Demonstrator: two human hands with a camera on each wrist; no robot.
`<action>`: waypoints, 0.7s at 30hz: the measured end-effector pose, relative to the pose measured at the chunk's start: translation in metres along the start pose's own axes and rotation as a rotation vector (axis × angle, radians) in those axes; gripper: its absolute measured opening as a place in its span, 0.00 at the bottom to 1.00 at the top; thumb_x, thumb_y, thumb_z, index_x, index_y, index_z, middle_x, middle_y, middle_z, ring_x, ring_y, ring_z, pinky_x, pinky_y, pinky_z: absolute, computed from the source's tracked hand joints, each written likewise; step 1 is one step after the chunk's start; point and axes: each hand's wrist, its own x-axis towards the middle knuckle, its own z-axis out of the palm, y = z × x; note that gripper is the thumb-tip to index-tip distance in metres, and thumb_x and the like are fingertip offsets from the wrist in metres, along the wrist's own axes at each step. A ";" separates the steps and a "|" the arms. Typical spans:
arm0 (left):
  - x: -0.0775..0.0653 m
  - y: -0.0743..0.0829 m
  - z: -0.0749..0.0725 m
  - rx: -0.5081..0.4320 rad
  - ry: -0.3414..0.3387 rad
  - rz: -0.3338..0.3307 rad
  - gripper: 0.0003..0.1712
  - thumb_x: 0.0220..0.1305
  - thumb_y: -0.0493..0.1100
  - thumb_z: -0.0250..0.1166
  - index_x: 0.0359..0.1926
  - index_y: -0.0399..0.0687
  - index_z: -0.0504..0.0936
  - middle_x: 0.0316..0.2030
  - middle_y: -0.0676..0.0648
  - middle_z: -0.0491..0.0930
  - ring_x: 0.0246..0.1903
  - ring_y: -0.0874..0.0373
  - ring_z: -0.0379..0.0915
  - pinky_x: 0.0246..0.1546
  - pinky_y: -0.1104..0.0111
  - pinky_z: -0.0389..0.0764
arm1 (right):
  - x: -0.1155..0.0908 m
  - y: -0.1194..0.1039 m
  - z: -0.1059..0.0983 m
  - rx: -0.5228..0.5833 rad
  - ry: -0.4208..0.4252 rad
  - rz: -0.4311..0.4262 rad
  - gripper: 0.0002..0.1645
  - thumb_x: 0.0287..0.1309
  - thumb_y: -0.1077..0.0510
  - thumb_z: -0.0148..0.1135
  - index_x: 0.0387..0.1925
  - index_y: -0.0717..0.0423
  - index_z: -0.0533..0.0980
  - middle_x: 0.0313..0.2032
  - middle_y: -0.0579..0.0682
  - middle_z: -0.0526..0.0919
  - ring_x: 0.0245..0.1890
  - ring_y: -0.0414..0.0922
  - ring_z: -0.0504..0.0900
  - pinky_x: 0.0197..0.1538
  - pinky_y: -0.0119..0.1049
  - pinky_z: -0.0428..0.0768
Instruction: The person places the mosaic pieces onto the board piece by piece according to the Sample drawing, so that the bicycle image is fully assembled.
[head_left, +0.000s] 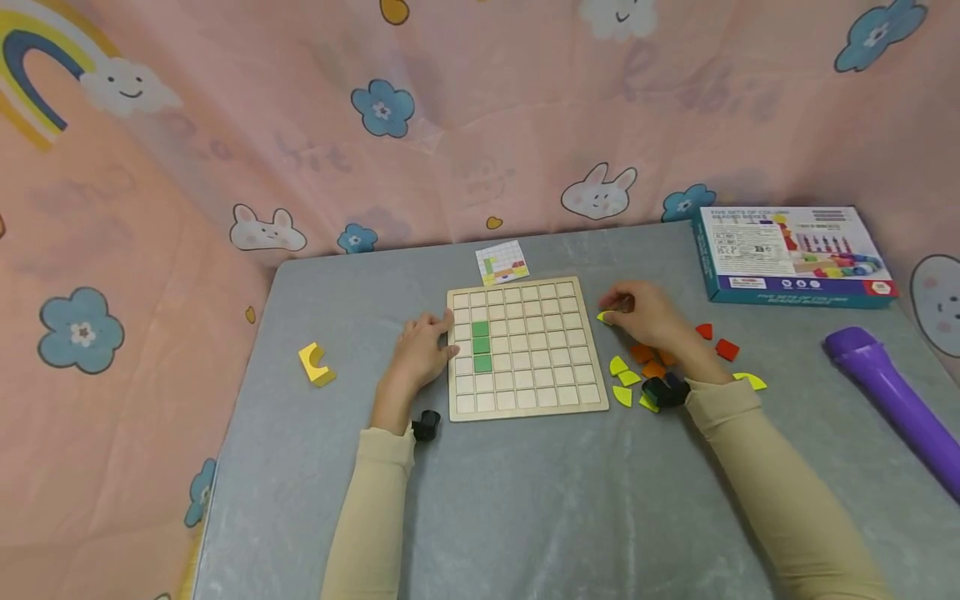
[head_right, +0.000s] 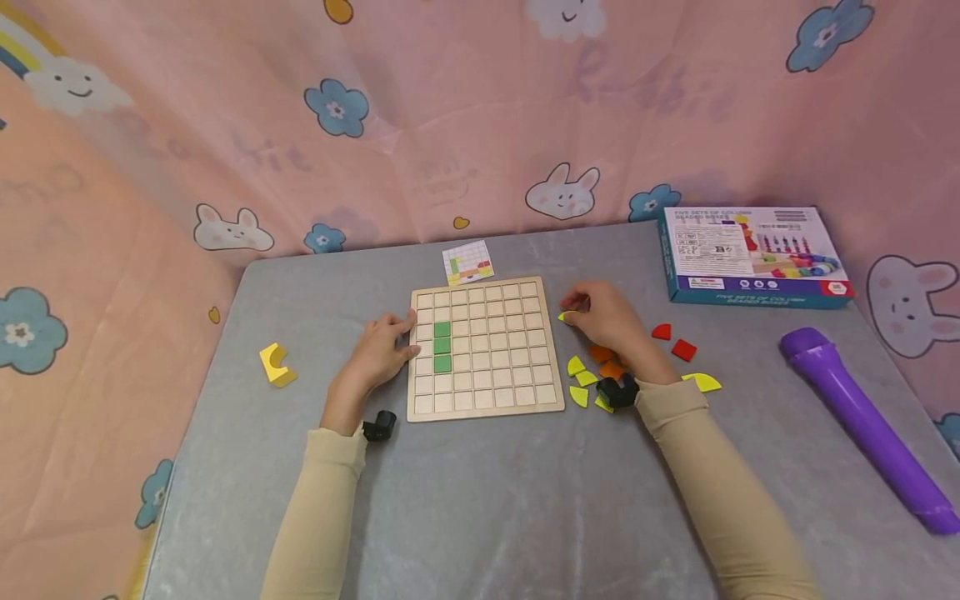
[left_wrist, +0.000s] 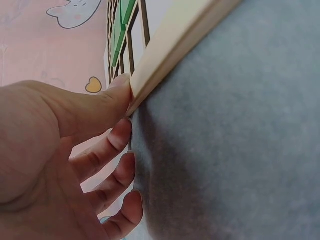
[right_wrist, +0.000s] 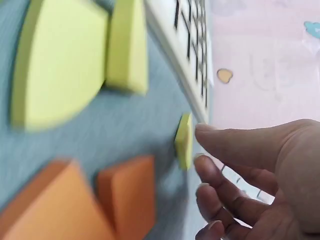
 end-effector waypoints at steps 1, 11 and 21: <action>0.000 0.000 0.000 -0.003 0.000 -0.001 0.40 0.78 0.47 0.64 0.84 0.52 0.59 0.73 0.37 0.69 0.72 0.37 0.61 0.72 0.44 0.64 | 0.000 0.002 -0.001 -0.005 -0.004 0.011 0.10 0.72 0.64 0.65 0.50 0.67 0.83 0.46 0.66 0.84 0.43 0.57 0.75 0.48 0.46 0.73; 0.000 0.001 0.001 -0.007 -0.004 -0.003 0.40 0.78 0.47 0.63 0.84 0.53 0.58 0.74 0.37 0.68 0.72 0.37 0.60 0.73 0.44 0.63 | 0.002 0.003 0.000 -0.047 -0.011 0.084 0.08 0.71 0.62 0.67 0.44 0.66 0.82 0.39 0.61 0.80 0.39 0.55 0.75 0.43 0.43 0.73; 0.000 0.000 0.000 -0.001 -0.001 0.000 0.40 0.78 0.47 0.64 0.84 0.52 0.58 0.72 0.36 0.69 0.71 0.38 0.61 0.72 0.44 0.64 | 0.010 -0.026 0.011 -0.152 -0.009 -0.036 0.15 0.73 0.67 0.57 0.52 0.63 0.87 0.44 0.64 0.80 0.42 0.58 0.75 0.48 0.52 0.75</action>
